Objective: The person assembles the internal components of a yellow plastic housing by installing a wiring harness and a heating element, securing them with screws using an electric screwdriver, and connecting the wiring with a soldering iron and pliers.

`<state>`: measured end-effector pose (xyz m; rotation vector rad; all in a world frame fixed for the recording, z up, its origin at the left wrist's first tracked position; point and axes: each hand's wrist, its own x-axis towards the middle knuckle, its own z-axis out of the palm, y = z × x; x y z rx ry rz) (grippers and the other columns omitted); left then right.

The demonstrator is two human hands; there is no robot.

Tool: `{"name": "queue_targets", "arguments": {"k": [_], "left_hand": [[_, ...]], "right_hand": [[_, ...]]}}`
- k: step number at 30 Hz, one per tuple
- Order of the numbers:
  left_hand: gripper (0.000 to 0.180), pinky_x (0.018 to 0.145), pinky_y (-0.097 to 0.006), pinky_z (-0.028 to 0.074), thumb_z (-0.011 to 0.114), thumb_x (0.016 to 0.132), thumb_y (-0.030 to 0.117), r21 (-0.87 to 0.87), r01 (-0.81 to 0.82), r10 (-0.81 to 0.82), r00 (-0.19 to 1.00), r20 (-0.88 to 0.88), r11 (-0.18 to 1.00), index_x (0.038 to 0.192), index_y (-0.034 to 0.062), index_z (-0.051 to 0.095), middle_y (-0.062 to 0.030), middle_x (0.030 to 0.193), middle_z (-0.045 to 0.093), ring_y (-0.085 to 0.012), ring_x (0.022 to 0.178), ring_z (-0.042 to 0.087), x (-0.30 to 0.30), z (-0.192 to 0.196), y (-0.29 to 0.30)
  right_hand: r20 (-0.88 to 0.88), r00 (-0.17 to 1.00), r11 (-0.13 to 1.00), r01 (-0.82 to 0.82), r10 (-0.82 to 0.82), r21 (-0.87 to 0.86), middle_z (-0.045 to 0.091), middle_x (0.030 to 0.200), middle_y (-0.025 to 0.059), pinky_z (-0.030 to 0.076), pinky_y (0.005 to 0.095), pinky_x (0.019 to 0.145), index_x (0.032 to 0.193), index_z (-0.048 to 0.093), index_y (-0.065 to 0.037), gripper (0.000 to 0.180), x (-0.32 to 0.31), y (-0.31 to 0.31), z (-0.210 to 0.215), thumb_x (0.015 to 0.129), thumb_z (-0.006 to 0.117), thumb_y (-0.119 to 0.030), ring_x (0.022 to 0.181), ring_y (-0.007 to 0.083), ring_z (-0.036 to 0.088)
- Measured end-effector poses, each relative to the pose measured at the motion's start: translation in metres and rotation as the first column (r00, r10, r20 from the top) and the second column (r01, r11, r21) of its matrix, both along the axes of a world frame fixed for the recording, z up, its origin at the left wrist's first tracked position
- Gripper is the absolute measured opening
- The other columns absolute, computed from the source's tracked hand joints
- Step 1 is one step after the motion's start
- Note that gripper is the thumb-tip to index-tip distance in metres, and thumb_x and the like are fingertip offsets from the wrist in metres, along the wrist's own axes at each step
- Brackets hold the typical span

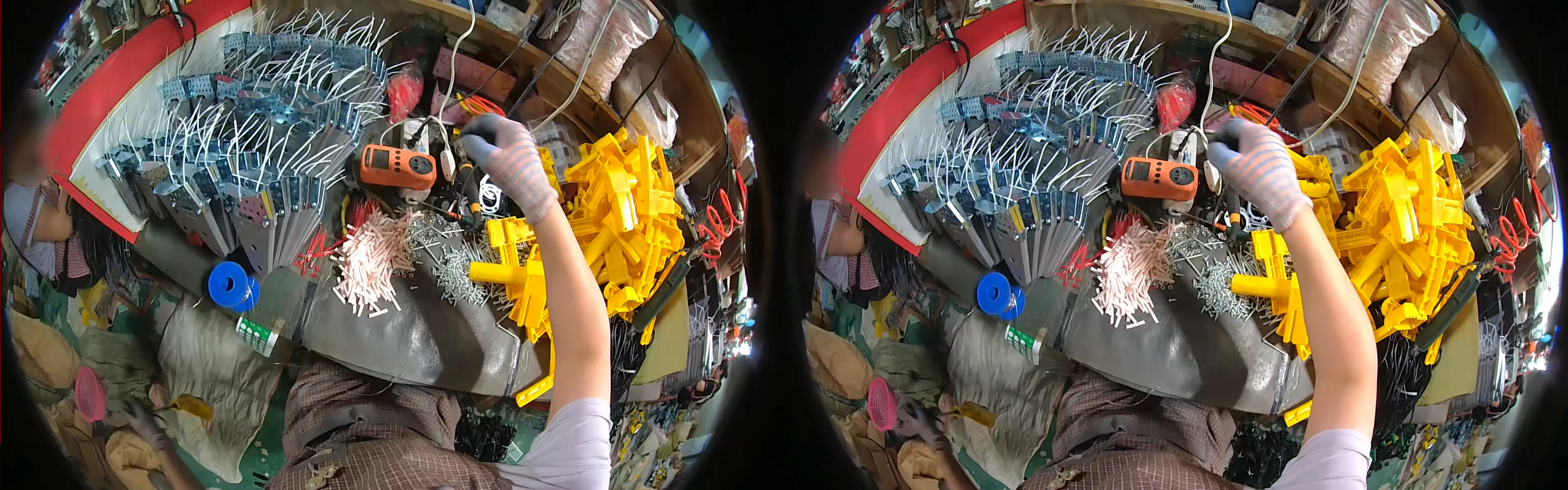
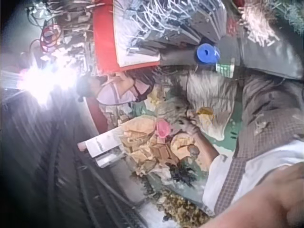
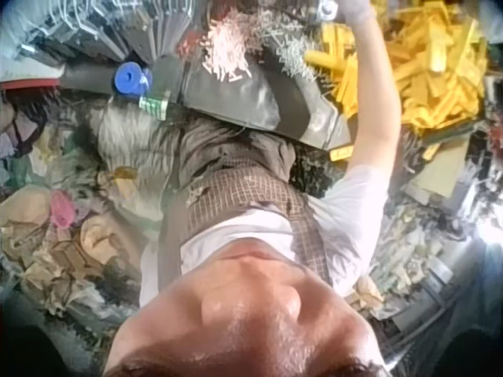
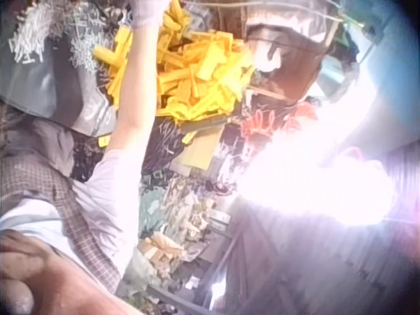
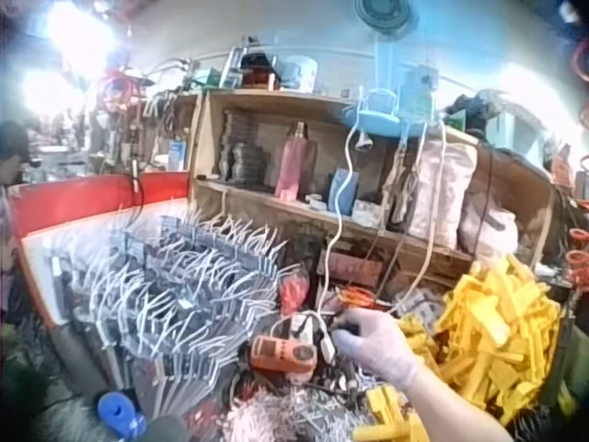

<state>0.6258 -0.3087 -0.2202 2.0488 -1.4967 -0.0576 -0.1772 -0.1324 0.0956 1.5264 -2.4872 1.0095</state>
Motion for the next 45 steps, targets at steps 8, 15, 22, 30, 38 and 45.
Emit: {"name": "queue_targets", "arguments": {"k": [8, 15, 22, 30, 38, 45], "left_hand": [[0.059, 0.093, -0.049, 0.039, 0.054, 0.089, 0.041, 0.651, 0.074, 0.618, 0.247, -0.746, 0.756, 0.142, 0.017, 0.041, -0.0075, 0.136, 0.048, -0.027, 0.118, 0.049, -0.039, -0.201, 0.111], [0.034, 0.065, -0.031, 0.049, 0.058, 0.09, 0.02, 0.705, 0.487, 0.44, 0.555, -0.706, 0.516, 0.121, 0.0072, 0.055, -0.003, 0.094, 0.058, -0.0151, 0.077, 0.055, -0.257, -0.049, 0.132], [0.035, 0.064, -0.03, 0.046, 0.061, 0.089, 0.021, 0.64, 0.579, 0.28, 0.592, -0.756, 0.505, 0.122, 0.0149, 0.052, -0.0033, 0.098, 0.06, -0.0142, 0.077, 0.057, -0.219, -0.093, 0.121], [0.031, 0.061, -0.029, 0.048, 0.061, 0.091, 0.019, 0.538, 0.632, 0.142, 0.566, -0.812, 0.558, 0.115, 0.0009, 0.059, -0.0057, 0.089, 0.064, -0.0146, 0.069, 0.058, -0.245, -0.059, 0.126], [0.029, 0.076, -0.036, 0.051, 0.056, 0.09, 0.031, 0.666, 0.727, -0.809, 0.283, -0.515, -0.17, 0.102, 0.0059, 0.065, -0.0161, 0.089, 0.067, -0.0333, 0.082, 0.064, -0.309, 0.126, 0.076], [0.01, 0.076, -0.032, 0.049, 0.061, 0.085, 0.004, -0.366, 0.814, -0.796, 0.181, -0.578, 0.45, 0.094, 0.0016, 0.062, -0.0107, 0.089, 0.065, -0.0206, 0.082, 0.062, -0.404, 0.238, 0.091]], "right_hand": [[-0.228, 0.96, 0.775, 0.265, -0.159, 0.574, 0.066, 0.098, 0.0258, 0.05, 0.0406, 0.084, 0.098, 0.068, 0.003, 0.037, -0.063, -0.07, -0.028, 0.077, 0.063, -0.026, 0.095, 0.0369, 0.064], [-0.144, 0.977, 0.828, -0.05, 0.156, 0.559, 0.069, 0.086, 0.0209, 0.052, 0.0406, 0.067, 0.09, 0.066, 0.002, 0.028, -0.101, -0.067, -0.019, 0.087, 0.056, -0.024, 0.075, 0.0305, 0.068], [0.956, 0.291, 0.972, 0.234, -0.035, -0.036, 0.062, 0.066, 0.0013, 0.049, 0.0277, 0.051, 0.082, 0.059, -0.008, 0.015, -0.098, -0.131, 0.01, 0.09, 0.057, -0.021, 0.051, 0.0138, 0.055], [0.871, 0.45, 0.98, -0.061, 0.196, -0.189, 0.063, 0.116, 0.0155, 0.055, 0.034, 0.088, 0.121, 0.054, 0.001, 0.033, -0.058, -0.119, 0.037, 0.097, 0.052, -0.02, 0.097, 0.0243, 0.066], [0.615, 0.747, 0.958, -0.107, 0.255, -0.267, 0.068, 0.099, 0.0078, 0.051, 0.0241, 0.07, 0.115, 0.06, 0.002, 0.03, 0.046, 0.001, 0.062, 0.094, 0.055, -0.019, 0.084, 0.0127, 0.066], [0.669, 0.697, 0.877, 0.124, 0.257, -0.465, 0.067, 0.078, 0.0144, 0.045, 0.0237, 0.053, 0.1, 0.061, 0.002, 0.02, 0.128, 0.111, -0.006, 0.092, 0.051, -0.013, 0.06, 0.0135, 0.058]]}}
